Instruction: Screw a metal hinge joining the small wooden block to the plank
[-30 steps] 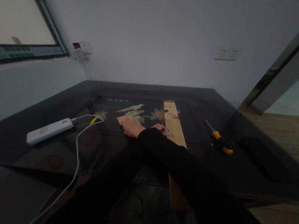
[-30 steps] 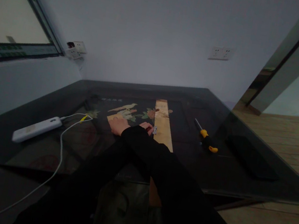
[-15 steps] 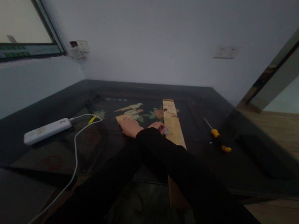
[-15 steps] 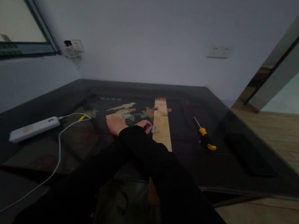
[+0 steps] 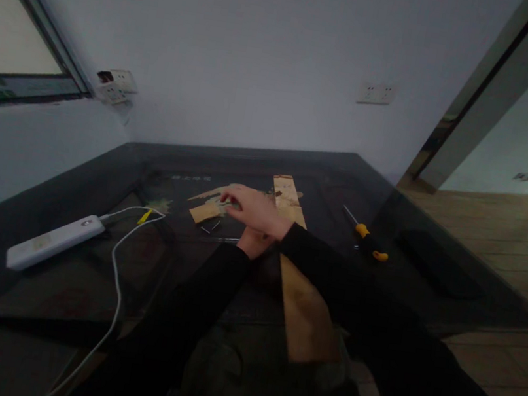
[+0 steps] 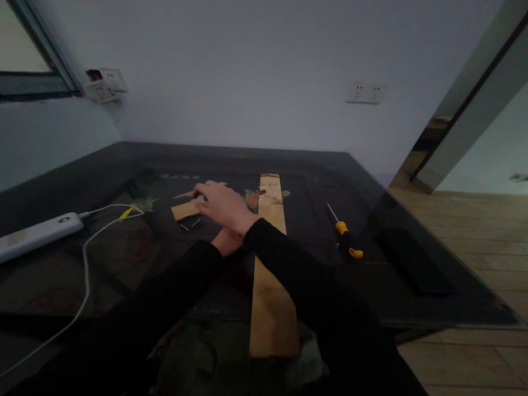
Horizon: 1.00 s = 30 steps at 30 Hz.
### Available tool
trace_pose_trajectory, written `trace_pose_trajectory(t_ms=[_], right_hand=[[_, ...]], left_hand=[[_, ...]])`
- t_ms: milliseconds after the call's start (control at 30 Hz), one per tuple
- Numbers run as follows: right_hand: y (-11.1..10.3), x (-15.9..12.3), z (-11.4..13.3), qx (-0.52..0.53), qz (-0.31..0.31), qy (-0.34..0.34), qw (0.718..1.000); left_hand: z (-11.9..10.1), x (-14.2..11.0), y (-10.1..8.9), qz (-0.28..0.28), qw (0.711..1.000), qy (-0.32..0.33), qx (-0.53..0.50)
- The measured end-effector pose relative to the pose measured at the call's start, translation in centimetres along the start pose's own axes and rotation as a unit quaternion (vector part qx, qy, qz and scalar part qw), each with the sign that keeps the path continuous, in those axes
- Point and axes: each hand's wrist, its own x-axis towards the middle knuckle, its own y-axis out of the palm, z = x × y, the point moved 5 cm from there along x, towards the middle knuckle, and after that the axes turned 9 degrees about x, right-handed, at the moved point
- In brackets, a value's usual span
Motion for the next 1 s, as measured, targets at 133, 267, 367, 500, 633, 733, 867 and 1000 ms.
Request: trace_pose_trajectory(t_ms=[133, 267, 367, 500, 633, 733, 867, 1000], right_hand=[[-4.7, -5.3, -5.8, 0.095, -0.084, 0.081, 0.989], [-4.5, -9.7, -11.2, 0.125, -0.121, 0.201, 0.964], [-2.9, -10.5, -12.1, 0.127, -0.091, 0.208, 0.966], [-2.2, -10.3, -11.5, 0.038, -0.078, 0.217, 0.972], [-2.2, -10.4, -11.3, -0.012, -0.06, 0.246, 0.967], [-2.1, -10.5, -11.3, -0.029, -0.047, 0.252, 0.966], [-1.8, -10.6, -11.3, -0.058, -0.038, 0.238, 0.969], [-1.7, -10.8, -11.1, -0.083, -0.029, 0.212, 0.973]], left_hand=[[-0.6, -0.2, 0.5, 0.07, 0.995, 0.051, 0.052], [-0.5, 0.5, 1.2, 0.143, 0.985, 0.052, 0.076], [-0.4, 0.9, 1.4, 0.16, 0.983, 0.05, 0.07], [-0.4, 0.8, 1.5, 0.152, 0.986, 0.06, 0.044], [0.0, 0.7, 1.6, 0.129, 0.988, 0.067, 0.043], [0.1, 0.7, 1.6, 0.124, 0.988, 0.074, 0.061], [-0.2, 0.6, 1.5, 0.123, 0.986, 0.083, 0.079], [-0.5, 0.5, 1.4, 0.111, 0.985, 0.095, 0.095]])
